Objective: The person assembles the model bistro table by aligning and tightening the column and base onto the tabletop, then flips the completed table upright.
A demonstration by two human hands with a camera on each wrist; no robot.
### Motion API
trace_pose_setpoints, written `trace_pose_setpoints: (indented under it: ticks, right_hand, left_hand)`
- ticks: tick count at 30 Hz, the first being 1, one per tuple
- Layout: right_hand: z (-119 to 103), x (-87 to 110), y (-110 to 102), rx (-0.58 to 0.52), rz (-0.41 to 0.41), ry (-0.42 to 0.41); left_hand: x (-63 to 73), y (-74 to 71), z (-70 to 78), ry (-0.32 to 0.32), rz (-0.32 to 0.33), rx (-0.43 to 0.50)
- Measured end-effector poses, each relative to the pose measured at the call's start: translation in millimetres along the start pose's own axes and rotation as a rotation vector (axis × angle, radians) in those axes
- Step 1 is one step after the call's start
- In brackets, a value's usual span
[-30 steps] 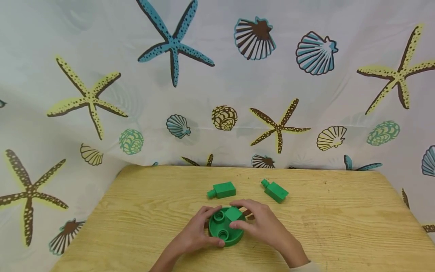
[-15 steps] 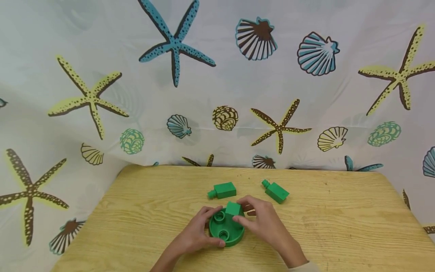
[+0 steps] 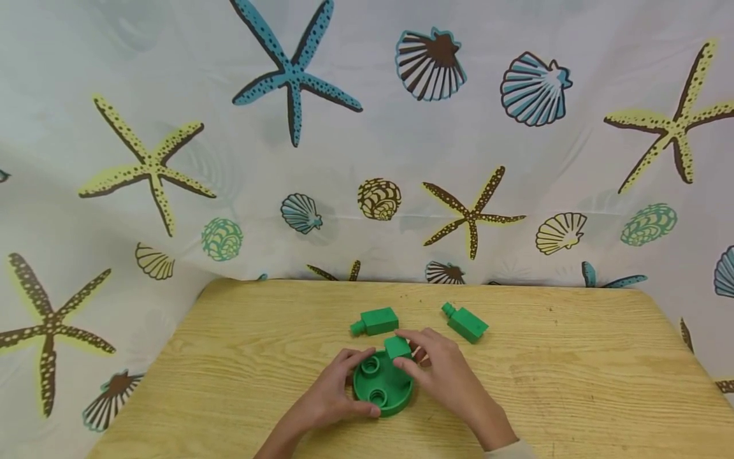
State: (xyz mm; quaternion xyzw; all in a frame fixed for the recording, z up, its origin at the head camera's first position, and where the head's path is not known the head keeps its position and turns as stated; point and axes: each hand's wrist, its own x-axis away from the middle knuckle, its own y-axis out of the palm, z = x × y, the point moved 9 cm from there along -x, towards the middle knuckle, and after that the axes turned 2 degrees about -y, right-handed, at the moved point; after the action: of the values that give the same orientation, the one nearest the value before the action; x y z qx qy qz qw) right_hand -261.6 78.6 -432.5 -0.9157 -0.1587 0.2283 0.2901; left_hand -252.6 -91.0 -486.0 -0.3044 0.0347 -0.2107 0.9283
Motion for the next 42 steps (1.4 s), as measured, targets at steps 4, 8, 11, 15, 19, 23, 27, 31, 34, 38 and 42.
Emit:
trace_pose_setpoints:
  ticks: [4, 8, 11, 15, 19, 23, 27, 31, 34, 38, 42]
  right_hand:
    - [1.0, 2.6, -6.5, -0.043, 0.03, 0.014]
    - [3.6, 5.7, -13.1, -0.082, 0.065, 0.028]
    - [5.9, 6.7, -14.8, -0.124, 0.066, 0.034]
    - [8.1, 6.8, -13.0, -0.125, 0.046, 0.046]
    - [7.4, 7.0, -11.2, -0.087, 0.021, 0.045]
    - [5.7, 8.4, -13.5, -0.072, 0.007, 0.044]
    - [5.2, 10.6, -17.0, -0.072, -0.011, 0.05]
    - [5.6, 11.3, -20.3, -0.077, -0.012, 0.036]
    - [5.3, 10.4, -20.1, -0.1, -0.008, 0.013]
    - [5.6, 9.1, -16.1, -0.13, -0.003, -0.01]
    - [9.0, 9.0, -12.9, -0.143, 0.021, 0.002]
  left_hand:
    - [-0.2, -0.5, -0.8, -0.002, 0.004, -0.012]
    - [-0.3, -0.3, -1.0, -0.004, 0.004, -0.019]
    - [-0.6, -0.5, -1.4, -0.004, 0.006, -0.017]
    - [-0.4, -0.8, -2.7, -0.006, 0.008, -0.02]
    - [-0.4, -1.7, -3.4, -0.001, 0.013, -0.018]
    - [-0.6, -1.8, -3.5, 0.005, 0.016, -0.004]
    - [-0.6, -1.7, -3.4, 0.004, 0.021, 0.001]
    - [-1.6, -2.0, -2.5, 0.004, 0.024, -0.003]
    - [-2.2, -2.1, -2.1, 0.002, 0.024, -0.01]
    - [-2.4, -2.0, -2.1, -0.002, 0.026, -0.018]
    - [-1.7, -1.9, -2.6, -0.006, 0.026, -0.023]
